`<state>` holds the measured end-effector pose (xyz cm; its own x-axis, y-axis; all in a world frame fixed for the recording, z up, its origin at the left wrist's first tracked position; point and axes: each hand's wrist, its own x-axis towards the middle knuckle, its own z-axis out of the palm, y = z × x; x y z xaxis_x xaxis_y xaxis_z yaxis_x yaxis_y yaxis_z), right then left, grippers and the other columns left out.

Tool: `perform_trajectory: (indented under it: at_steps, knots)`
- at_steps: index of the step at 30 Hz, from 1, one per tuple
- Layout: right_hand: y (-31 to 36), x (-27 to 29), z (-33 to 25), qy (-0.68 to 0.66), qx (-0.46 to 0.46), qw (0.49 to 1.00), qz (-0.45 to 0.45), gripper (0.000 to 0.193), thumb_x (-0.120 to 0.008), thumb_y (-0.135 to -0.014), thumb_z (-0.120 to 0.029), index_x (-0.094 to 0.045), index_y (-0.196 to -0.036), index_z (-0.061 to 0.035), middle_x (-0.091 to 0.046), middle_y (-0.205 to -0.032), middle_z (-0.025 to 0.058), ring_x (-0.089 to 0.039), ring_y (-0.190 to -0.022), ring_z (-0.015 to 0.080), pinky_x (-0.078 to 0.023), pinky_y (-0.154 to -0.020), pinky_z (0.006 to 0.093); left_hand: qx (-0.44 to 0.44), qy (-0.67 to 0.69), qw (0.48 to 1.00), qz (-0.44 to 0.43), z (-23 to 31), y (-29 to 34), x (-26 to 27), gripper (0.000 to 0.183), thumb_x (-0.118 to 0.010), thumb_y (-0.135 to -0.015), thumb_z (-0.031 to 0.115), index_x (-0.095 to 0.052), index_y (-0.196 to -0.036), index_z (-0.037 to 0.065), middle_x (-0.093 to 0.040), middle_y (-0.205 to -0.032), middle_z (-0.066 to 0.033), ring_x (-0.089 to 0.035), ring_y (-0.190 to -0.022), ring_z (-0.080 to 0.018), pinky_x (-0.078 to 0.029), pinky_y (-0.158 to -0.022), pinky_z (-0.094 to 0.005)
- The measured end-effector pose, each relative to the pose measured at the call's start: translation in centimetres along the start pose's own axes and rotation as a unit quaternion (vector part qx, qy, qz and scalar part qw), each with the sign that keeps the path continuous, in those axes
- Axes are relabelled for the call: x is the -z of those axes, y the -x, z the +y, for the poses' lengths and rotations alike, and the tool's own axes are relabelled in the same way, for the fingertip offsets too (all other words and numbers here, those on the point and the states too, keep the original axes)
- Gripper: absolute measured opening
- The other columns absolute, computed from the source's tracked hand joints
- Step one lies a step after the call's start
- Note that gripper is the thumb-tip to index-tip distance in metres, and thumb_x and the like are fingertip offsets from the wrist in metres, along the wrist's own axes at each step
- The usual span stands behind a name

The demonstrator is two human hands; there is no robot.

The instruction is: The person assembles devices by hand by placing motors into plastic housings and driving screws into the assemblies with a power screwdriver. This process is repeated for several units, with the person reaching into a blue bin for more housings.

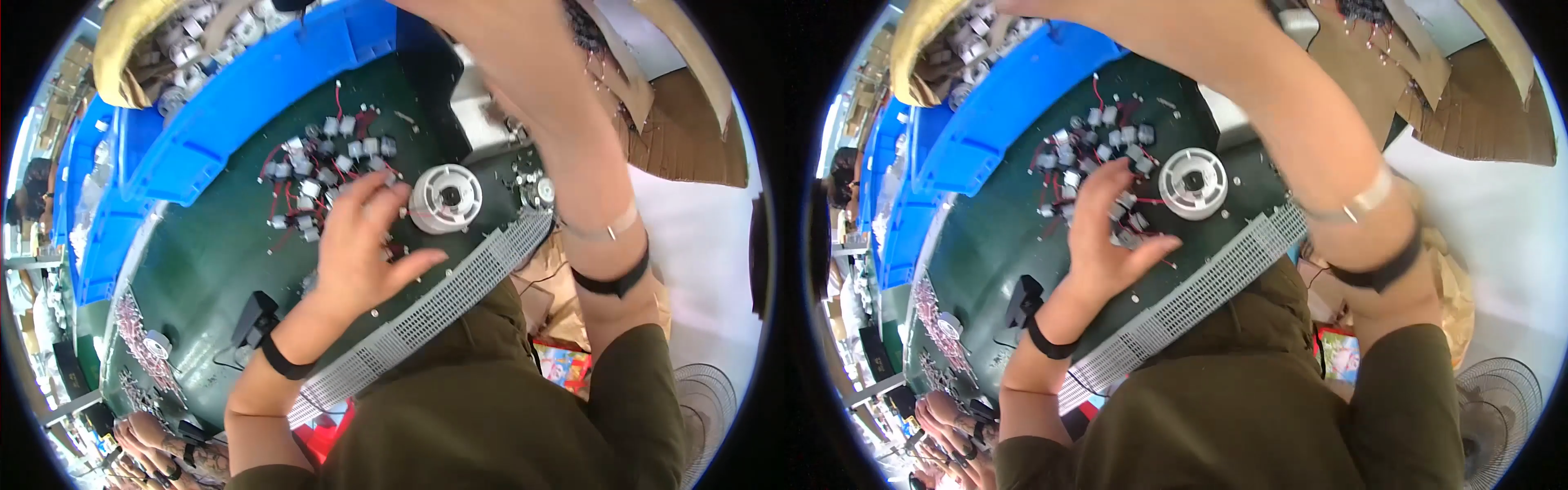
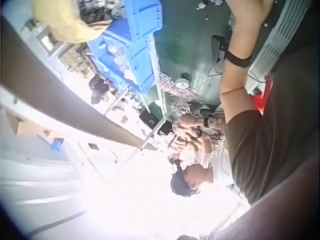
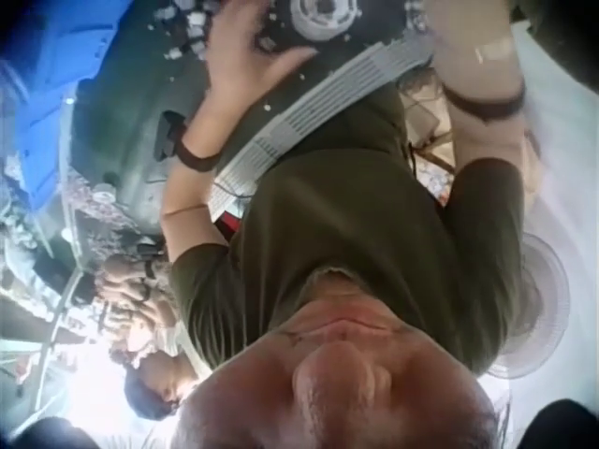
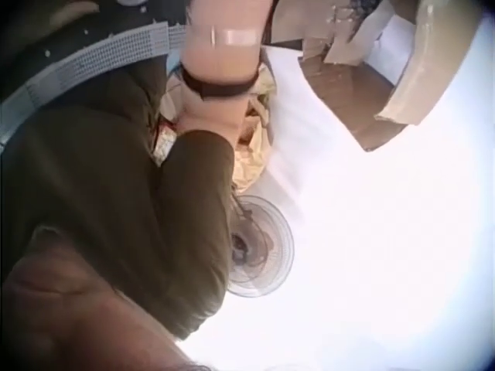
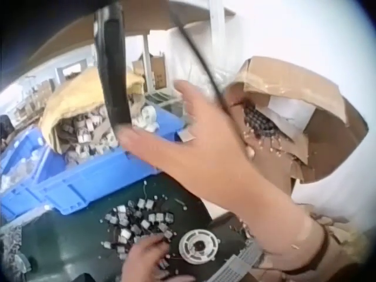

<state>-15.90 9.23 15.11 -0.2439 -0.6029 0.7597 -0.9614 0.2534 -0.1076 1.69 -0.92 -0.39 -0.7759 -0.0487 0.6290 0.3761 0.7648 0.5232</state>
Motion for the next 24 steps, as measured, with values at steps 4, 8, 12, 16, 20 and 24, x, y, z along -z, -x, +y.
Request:
perform_trajectory:
  at_steps: [4, 8, 12, 16, 20, 24]
  knots:
    - [-6.7, -4.4, -1.6, -0.646, -0.108, 0.753, -0.058, 0.047, -0.073, -0.080, -0.016, -0.051, -0.116, 0.0044, -0.061, -0.101, 0.0112, -0.060, -0.092, 0.0154, -0.050, -0.077, 0.0263, -0.034, 0.007, 0.999, -0.025, 0.8, -1.7, -0.4, 0.072, -0.082, -0.061, 0.039, -0.055, -0.121, 0.008, -0.048, -0.125, -0.0220, -0.049, -0.111, -0.0411, -0.042, -0.093, -0.0470]
    - [-8.7, -6.4, -4.0, -0.511, -0.207, 0.834, 0.028, 0.029, -0.074, -0.076, -0.012, -0.057, -0.095, 0.0014, -0.060, -0.083, 0.0053, -0.058, -0.067, 0.0112, -0.051, -0.060, 0.0255, 0.006, 0.087, 0.995, -0.047, 0.5, -1.3, -0.5, 0.075, -0.083, -0.061, 0.030, -0.051, -0.125, 0.006, -0.051, -0.122, -0.0166, -0.052, -0.108, -0.0355, -0.045, -0.091, -0.0430]
    - [-6.4, -1.8, -1.7, -0.643, -0.087, 0.759, -0.050, 0.027, -0.066, -0.077, -0.005, -0.051, -0.096, 0.0061, -0.056, -0.075, 0.0106, -0.057, -0.063, 0.0148, -0.051, -0.058, 0.0274, -0.006, 0.115, 0.990, -0.081, 0.3, -2.0, -0.4, 0.068, -0.083, -0.062, 0.022, -0.054, -0.122, 0.006, -0.054, -0.118, -0.0137, -0.055, -0.104, -0.0315, -0.048, -0.087, -0.0390]
    - [0.4, 1.5, 0.5, -0.608, -0.179, 0.773, 0.022, 0.041, -0.065, -0.076, -0.001, -0.045, -0.112, 0.0057, -0.057, -0.074, 0.0104, -0.057, -0.062, 0.0162, -0.049, -0.058, 0.0279, 0.029, 0.153, 0.983, -0.094, -0.3, -2.5, -0.4, 0.057, -0.084, -0.061, 0.016, -0.061, -0.113, 0.007, -0.056, -0.115, -0.0124, -0.060, -0.099, -0.0285, -0.052, -0.080, -0.0341]
    - [6.5, 3.8, 1.6, -0.528, -0.291, 0.787, 0.129, 0.049, -0.065, -0.075, 0.001, -0.043, -0.119, 0.0042, -0.058, -0.073, 0.0097, -0.057, -0.062, 0.0171, -0.048, -0.059, 0.0280, 0.014, 0.168, 0.975, -0.144, -1.4, -3.1, -0.7, 0.043, -0.082, -0.062, 0.011, -0.066, -0.102, 0.008, -0.057, -0.113, -0.0129, -0.061, -0.095, -0.0283, -0.052, -0.075, -0.0337]
    - [8.9, 2.7, 3.5, -0.523, -0.308, 0.774, 0.179, 0.057, -0.066, -0.074, 0.002, -0.041, -0.125, 0.0006, -0.059, -0.071, 0.0087, -0.057, -0.060, 0.0179, -0.047, -0.058, 0.0299, -0.058, 0.045, 0.985, -0.156, -0.7, -3.6, -0.6, 0.040, -0.081, -0.061, 0.014, -0.067, -0.099, 0.009, -0.058, -0.110, -0.0135, -0.060, -0.091, -0.0297, -0.051, -0.074, -0.0369]
